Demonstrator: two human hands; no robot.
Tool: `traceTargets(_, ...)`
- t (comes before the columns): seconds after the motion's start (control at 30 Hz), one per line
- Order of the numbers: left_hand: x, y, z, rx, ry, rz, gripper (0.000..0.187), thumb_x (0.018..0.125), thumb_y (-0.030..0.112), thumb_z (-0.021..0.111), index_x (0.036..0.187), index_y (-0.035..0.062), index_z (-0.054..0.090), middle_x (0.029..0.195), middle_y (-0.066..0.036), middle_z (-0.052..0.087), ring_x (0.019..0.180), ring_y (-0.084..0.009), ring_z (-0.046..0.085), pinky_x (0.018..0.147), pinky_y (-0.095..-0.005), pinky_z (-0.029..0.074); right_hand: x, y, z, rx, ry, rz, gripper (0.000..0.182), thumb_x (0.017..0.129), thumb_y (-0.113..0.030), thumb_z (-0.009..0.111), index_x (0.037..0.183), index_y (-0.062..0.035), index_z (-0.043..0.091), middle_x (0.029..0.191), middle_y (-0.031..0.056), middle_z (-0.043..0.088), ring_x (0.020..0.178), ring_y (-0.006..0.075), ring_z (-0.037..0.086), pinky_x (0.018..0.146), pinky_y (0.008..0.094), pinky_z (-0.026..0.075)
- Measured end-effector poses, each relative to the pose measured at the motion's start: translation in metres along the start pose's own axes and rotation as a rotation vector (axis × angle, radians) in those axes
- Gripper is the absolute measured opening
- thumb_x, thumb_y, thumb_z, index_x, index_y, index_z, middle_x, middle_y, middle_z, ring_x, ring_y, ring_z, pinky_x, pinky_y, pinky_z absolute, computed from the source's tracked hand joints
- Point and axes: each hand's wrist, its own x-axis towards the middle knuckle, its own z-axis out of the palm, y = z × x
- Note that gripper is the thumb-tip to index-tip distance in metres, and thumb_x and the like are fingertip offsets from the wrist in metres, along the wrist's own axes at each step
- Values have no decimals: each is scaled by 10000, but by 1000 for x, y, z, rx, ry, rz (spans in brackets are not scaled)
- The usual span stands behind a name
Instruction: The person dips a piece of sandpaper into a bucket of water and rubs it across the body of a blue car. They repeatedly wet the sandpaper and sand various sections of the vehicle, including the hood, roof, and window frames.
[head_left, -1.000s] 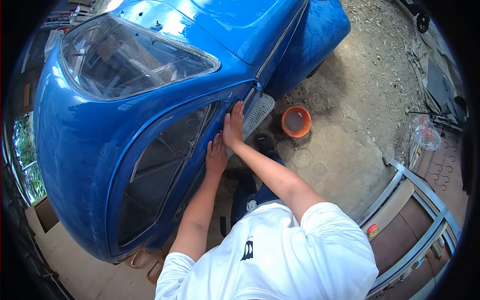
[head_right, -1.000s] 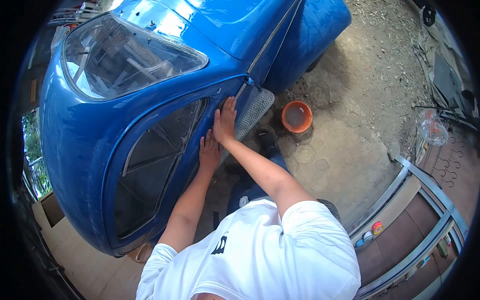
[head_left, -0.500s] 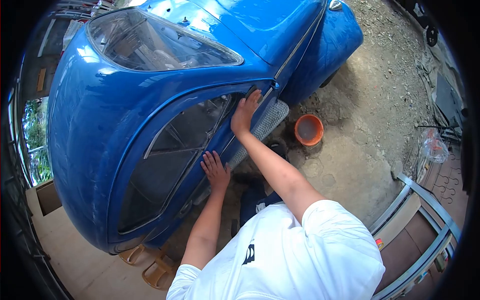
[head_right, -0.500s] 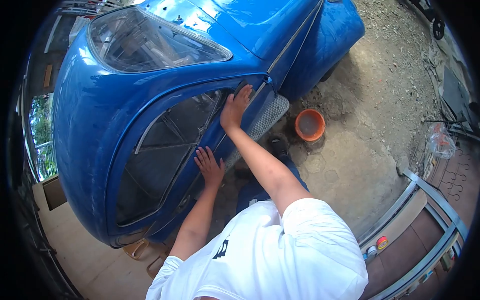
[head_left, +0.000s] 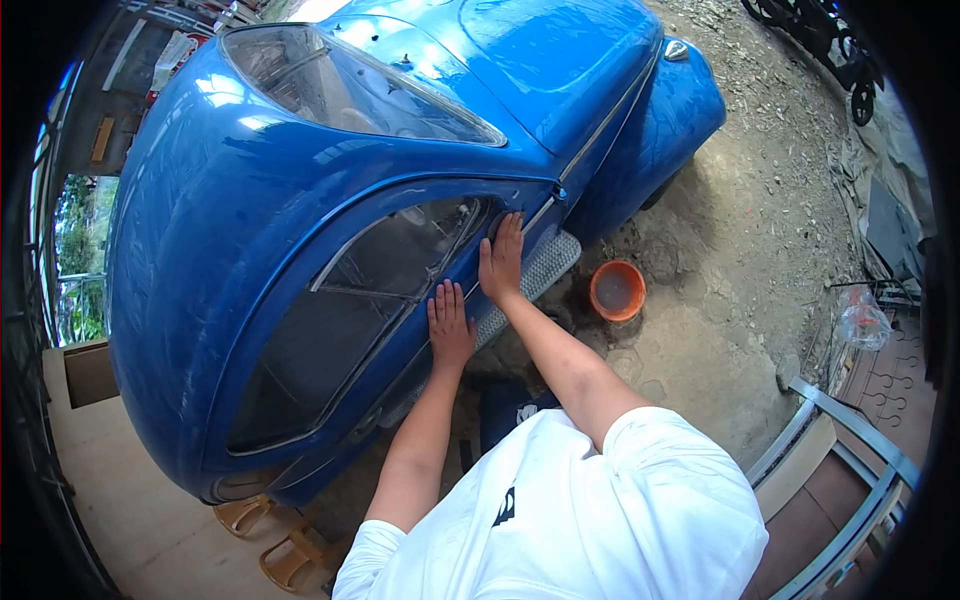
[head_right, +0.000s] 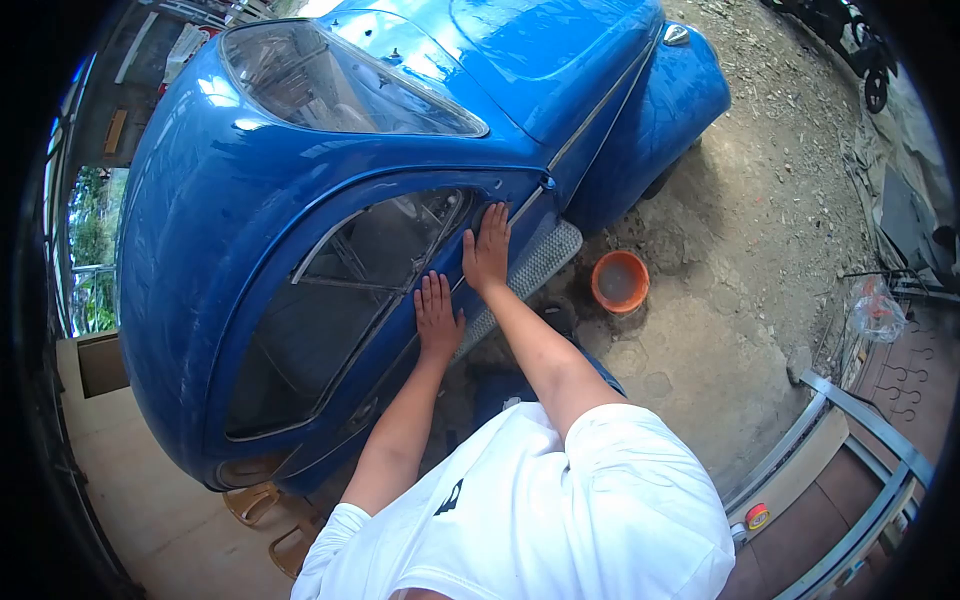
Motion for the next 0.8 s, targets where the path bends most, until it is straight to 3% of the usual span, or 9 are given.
traceTargets(0.1, 0, -1, 5, -5, 15, 12, 955, 910, 376, 693, 1637, -29, 225, 1732, -231, 149, 1625, -364, 85, 1307, -513, 59, 25, -3, -9, -18, 87, 127, 765, 1130, -450, 294, 1657, 45, 46, 1732, 288, -7, 1606, 455, -36, 1287, 555, 20)
traceTargets(0.2, 1, 2, 15, 46, 27, -9, 968, 917, 408, 678, 1637, -42, 211, 1734, -240, 125, 1626, -375, 52, 1303, -528, 38, 22, -23, -8, 26, 104, -116, 765, 1129, -447, 303, 1657, 44, 45, 1731, 289, -12, 1604, 464, -39, 1288, 553, 20)
traceTargets(0.3, 2, 11, 18, 76, 26, -47, 977, 926, 436, 657, 1633, -59, 201, 1734, -252, 100, 1625, -388, 23, 1299, -546, 19, 5, -21, 0, -164, -58, -125, 799, 1110, -479, 334, 1656, 43, 76, 1733, 281, 32, 1602, 473, 4, 1288, 560, 44)
traceTargets(0.43, 3, 18, 17, 79, 25, -80, 974, 935, 450, 637, 1629, -72, 196, 1729, -268, 101, 1622, -401, 31, 1297, -554, 11, 11, -19, 17, -105, 26, -46, 775, 1113, -448, 346, 1657, 40, 87, 1732, 283, 40, 1603, 472, 0, 1288, 559, 33)
traceTargets(0.53, 3, 21, 11, 14, 37, -91, 958, 945, 455, 618, 1628, -70, 200, 1725, -274, 111, 1619, -411, 51, 1298, -555, 5, 19, -33, 30, 99, 243, 114, 723, 1141, -389, 294, 1659, 35, 21, 1736, 271, -27, 1605, 457, -46, 1293, 533, 12)
traceTargets(0.63, 1, 17, 7, -69, 61, -67, 951, 940, 418, 634, 1626, -75, 198, 1718, -287, 121, 1615, -423, 66, 1296, -569, 26, 46, -41, 33, 252, 375, 402, 701, 1150, -375, 269, 1660, 30, 12, 1735, 268, -68, 1611, 427, -50, 1299, 493, 21)
traceTargets(0.67, -2, 14, 6, -118, 103, -103, 952, 937, 404, 643, 1625, -77, 195, 1715, -296, 119, 1612, -432, 64, 1295, -574, 37, 48, -41, 31, 264, 349, 443, 688, 1157, -372, 260, 1661, 25, 10, 1734, 263, -94, 1615, 405, -52, 1303, 466, 29)
traceTargets(0.77, -7, 10, 1, -202, 232, -216, 959, 928, 366, 668, 1623, -84, 184, 1704, -324, 110, 1604, -461, 59, 1290, -587, 68, 72, -32, 28, 487, 476, 511, 705, 1147, -364, 282, 1646, 61, 22, 1714, 322, -46, 1605, 448, -11, 1301, 498, 45)
traceTargets(0.8, -10, 9, 0, -177, 271, -256, 963, 925, 356, 675, 1623, -86, 179, 1700, -333, 107, 1601, -471, 58, 1288, -590, 77, 77, -48, 15, 519, 465, 503, 732, 1150, -409, 266, 1645, 60, 1, 1719, 303, -73, 1604, 445, -43, 1301, 490, 39)
